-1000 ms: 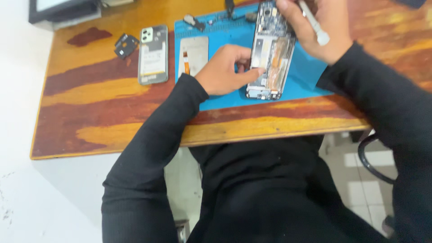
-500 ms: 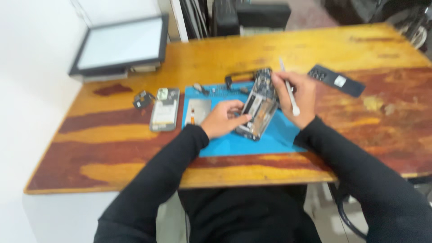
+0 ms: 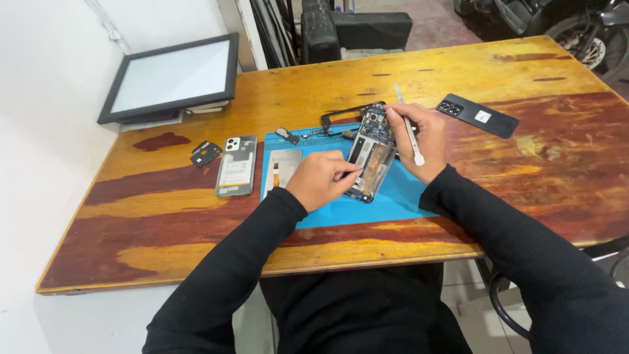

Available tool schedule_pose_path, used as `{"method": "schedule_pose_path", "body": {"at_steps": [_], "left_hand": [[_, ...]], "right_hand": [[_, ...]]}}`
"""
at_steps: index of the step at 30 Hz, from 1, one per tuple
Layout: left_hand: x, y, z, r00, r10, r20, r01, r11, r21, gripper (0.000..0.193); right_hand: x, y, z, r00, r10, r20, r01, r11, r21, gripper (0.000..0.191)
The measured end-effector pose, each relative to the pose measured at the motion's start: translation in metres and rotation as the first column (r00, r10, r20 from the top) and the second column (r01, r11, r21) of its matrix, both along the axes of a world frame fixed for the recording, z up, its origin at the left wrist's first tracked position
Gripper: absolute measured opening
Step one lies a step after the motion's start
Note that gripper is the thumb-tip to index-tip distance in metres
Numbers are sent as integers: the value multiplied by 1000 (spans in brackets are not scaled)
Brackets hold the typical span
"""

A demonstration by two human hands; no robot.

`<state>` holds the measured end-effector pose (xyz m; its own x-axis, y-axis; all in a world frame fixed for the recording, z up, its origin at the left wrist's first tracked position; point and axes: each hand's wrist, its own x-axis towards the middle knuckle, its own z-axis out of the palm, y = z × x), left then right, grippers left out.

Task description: The person uses a brush to clean the interior of a disassembled smartphone, then uses tweezers to remove a metal bracket and a small black component from the phone's chassis. The removed parts are placed on the workbench.

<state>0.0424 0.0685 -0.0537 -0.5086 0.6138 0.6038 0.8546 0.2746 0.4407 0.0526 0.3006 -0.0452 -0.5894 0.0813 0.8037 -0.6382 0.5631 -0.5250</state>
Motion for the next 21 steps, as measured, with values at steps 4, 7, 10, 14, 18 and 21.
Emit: {"method": "schedule_pose_path", "body": {"at_steps": [4, 7, 10, 14, 18, 21], "left_hand": [[0, 3, -8, 996, 67, 61, -67, 998, -1, 14], [1, 6, -11, 982, 68, 176, -79, 995, 55, 15], [2, 8, -12, 960, 67, 272, -92, 992, 81, 15], [5, 10, -11, 959, 98, 265, -116, 992, 52, 15], [10, 14, -11, 965, 123, 232, -142, 988, 66, 15], [12, 14, -11, 975, 120, 188, -134, 989, 64, 15]], "right_hand": [[5, -2, 3, 1000, 19, 8, -19, 1000, -18, 14], [6, -4, 6, 1000, -8, 7, 8, 1000, 0, 14], [8, -6, 7, 1000, 9, -22, -9, 1000, 1, 14], [9, -6, 7, 1000, 3, -23, -3, 1000, 5, 14], [10, -6, 7, 999, -13, -33, 14, 1000, 21, 14], [10, -6, 7, 999, -3, -43, 4, 1000, 17, 14]]}}
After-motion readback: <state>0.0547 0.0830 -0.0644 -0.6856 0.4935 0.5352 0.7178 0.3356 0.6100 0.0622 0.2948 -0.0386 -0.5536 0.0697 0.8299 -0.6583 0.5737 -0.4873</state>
